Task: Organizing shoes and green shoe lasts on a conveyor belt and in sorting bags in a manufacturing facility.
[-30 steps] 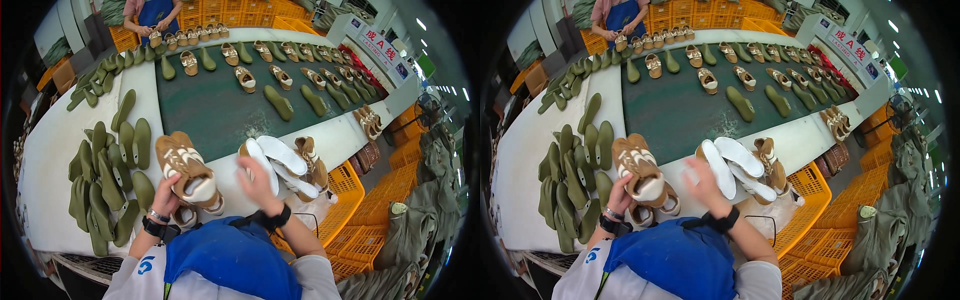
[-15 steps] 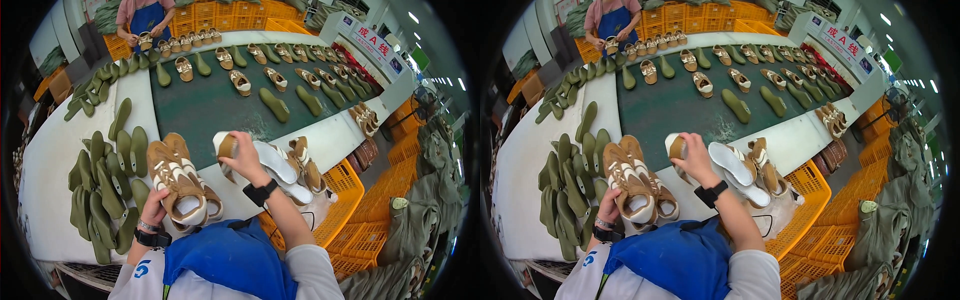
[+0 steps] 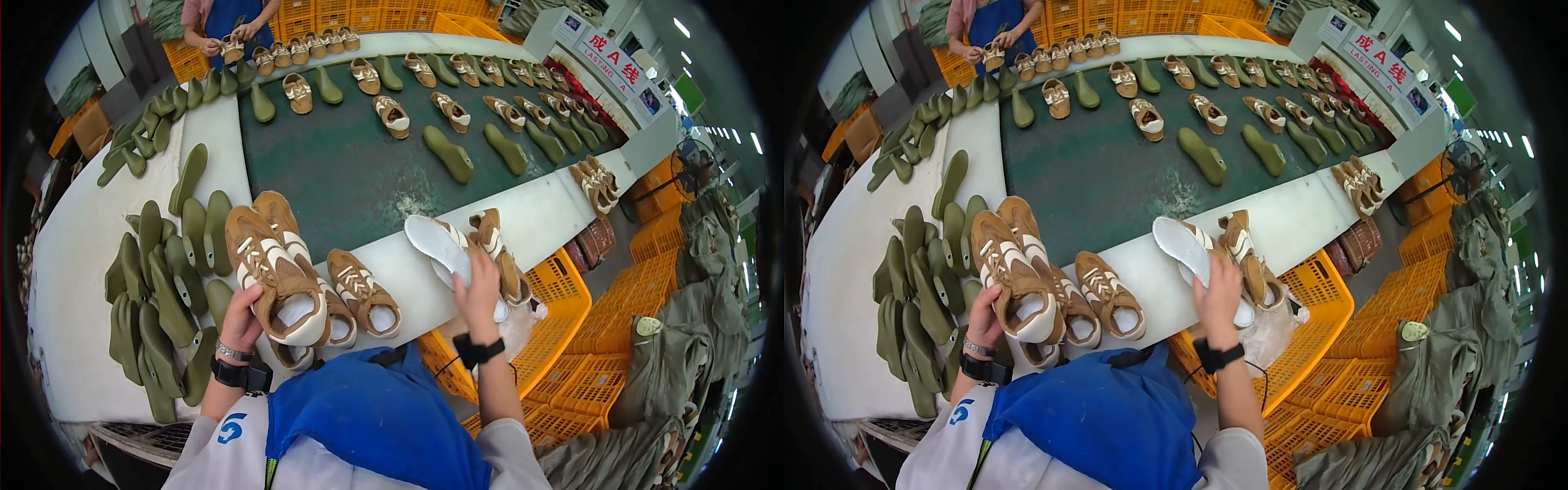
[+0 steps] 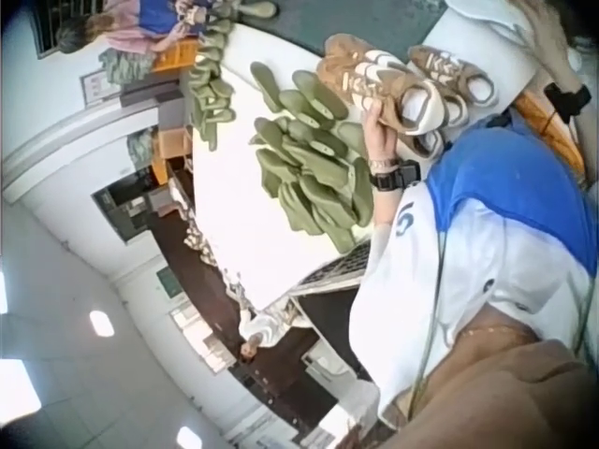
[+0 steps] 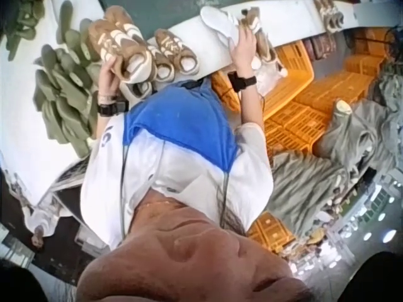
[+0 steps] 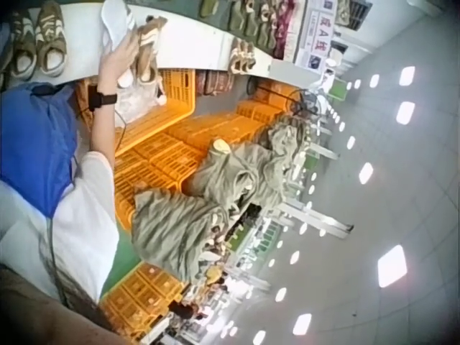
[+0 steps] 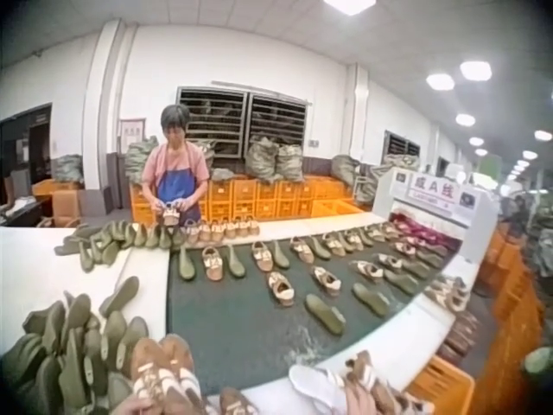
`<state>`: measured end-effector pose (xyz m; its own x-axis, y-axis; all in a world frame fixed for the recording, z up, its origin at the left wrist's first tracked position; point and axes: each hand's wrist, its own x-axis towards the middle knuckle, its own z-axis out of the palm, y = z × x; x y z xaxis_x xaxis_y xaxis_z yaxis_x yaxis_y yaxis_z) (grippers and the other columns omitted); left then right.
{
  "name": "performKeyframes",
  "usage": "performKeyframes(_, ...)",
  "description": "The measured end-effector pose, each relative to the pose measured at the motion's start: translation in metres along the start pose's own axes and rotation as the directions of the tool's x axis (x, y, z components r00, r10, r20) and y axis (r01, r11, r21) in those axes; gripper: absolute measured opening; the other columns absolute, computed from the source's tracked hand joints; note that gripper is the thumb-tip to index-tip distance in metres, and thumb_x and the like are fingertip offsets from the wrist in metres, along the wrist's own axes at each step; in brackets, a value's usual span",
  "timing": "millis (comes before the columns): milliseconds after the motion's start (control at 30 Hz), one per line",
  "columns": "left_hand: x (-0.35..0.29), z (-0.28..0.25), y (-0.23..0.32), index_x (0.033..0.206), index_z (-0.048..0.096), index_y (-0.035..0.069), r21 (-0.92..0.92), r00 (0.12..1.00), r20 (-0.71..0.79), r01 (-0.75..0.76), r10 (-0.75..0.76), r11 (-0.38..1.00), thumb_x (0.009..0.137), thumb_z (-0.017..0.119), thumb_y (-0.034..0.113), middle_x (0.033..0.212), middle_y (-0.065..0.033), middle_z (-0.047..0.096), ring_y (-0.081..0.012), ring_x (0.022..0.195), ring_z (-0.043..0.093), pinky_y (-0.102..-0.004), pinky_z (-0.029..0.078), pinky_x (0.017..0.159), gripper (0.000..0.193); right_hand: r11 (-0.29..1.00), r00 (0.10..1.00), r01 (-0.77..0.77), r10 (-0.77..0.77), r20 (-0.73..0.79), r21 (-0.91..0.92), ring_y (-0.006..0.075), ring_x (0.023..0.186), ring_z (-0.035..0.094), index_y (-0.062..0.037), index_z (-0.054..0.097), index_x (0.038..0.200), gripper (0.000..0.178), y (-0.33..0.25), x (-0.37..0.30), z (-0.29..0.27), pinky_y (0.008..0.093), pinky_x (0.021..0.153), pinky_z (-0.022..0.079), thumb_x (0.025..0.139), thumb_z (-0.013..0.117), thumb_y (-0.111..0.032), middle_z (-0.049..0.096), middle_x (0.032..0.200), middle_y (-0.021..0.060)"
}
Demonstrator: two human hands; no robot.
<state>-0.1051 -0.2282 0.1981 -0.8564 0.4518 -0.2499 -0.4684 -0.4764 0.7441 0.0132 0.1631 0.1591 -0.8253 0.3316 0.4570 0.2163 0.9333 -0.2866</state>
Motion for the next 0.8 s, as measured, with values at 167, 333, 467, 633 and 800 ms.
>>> performKeyframes(167, 0.000, 0.006, -0.006, 0.127, 0.039, -0.002, -0.053, 1.000, 0.014, 0.012, -0.011, 0.999, 0.082, 0.057, 0.015, 0.121, -0.0128, 0.053, -0.0229, 0.108, 0.054, -0.0354, 0.042, 0.095, 0.051, 0.953, 0.973, -0.075, 0.135, 0.187, -0.294, 0.0366, 0.102, 0.048, -0.0033, 0.045, 0.119, 0.062, 0.003, 0.030, 0.015, 0.0462, 0.090, 0.038, 0.067, 0.072, -0.024, 0.051, 0.111, 0.0187)
performKeyframes(333, 0.000, 0.012, -0.011, 0.127, 0.039, -0.002, -0.134, 0.999, 0.016, 0.043, -0.042, 0.990, 0.084, 0.053, 0.012, 0.122, -0.0134, 0.052, -0.0233, 0.108, 0.054, -0.0351, 0.042, 0.096, 0.048, 0.968, 0.919, -0.245, 0.217, 0.329, 0.046, 0.0367, 0.093, 0.054, -0.0037, 0.046, 0.115, 0.058, -0.016, 0.022, 0.027, 0.0451, 0.079, 0.045, 0.066, 0.071, -0.023, 0.054, 0.103, 0.0187)
performKeyframes(467, 0.006, 0.017, -0.015, 0.127, 0.039, -0.002, -0.118, 0.998, -0.008, 0.059, -0.060, 0.991, 0.085, 0.052, 0.012, 0.121, -0.0135, 0.053, -0.0237, 0.109, 0.053, -0.0353, 0.041, 0.096, 0.047, 0.928, 1.000, -0.001, 0.012, -0.028, 0.373, 0.0312, 0.077, 0.057, -0.0038, 0.049, 0.112, 0.053, -0.067, 0.031, 0.013, 0.0431, 0.069, 0.046, 0.067, 0.069, -0.021, 0.055, 0.073, 0.0094)
performKeyframes(633, 0.009, 0.032, -0.027, 0.129, 0.037, 0.001, 0.169, 0.991, -0.057, -0.108, 0.119, 0.980, 0.088, 0.046, 0.017, 0.124, -0.0105, 0.049, -0.0218, 0.112, 0.050, -0.0354, 0.038, 0.098, 0.045, 0.788, 0.850, 0.527, -0.485, -0.205, 0.319, 0.0178, 0.056, 0.044, -0.0063, 0.054, 0.117, 0.056, -0.179, 0.027, -0.060, 0.0319, 0.057, 0.034, 0.066, 0.069, -0.024, 0.045, 0.068, 0.0029)
performKeyframes(800, -0.019, 0.030, -0.021, 0.136, 0.029, 0.005, 0.173, 0.937, 0.350, -0.040, -0.023, 0.984, 0.089, 0.048, 0.033, 0.137, -0.0088, 0.037, -0.0226, 0.127, 0.035, -0.0373, 0.028, 0.105, 0.058, 0.708, 0.771, 0.636, -0.596, -0.224, 0.306, 0.0136, 0.056, 0.043, -0.0068, 0.060, 0.109, 0.039, -0.195, 0.006, -0.054, 0.0281, 0.056, 0.034, 0.071, 0.055, -0.012, 0.040, 0.064, -0.0008)
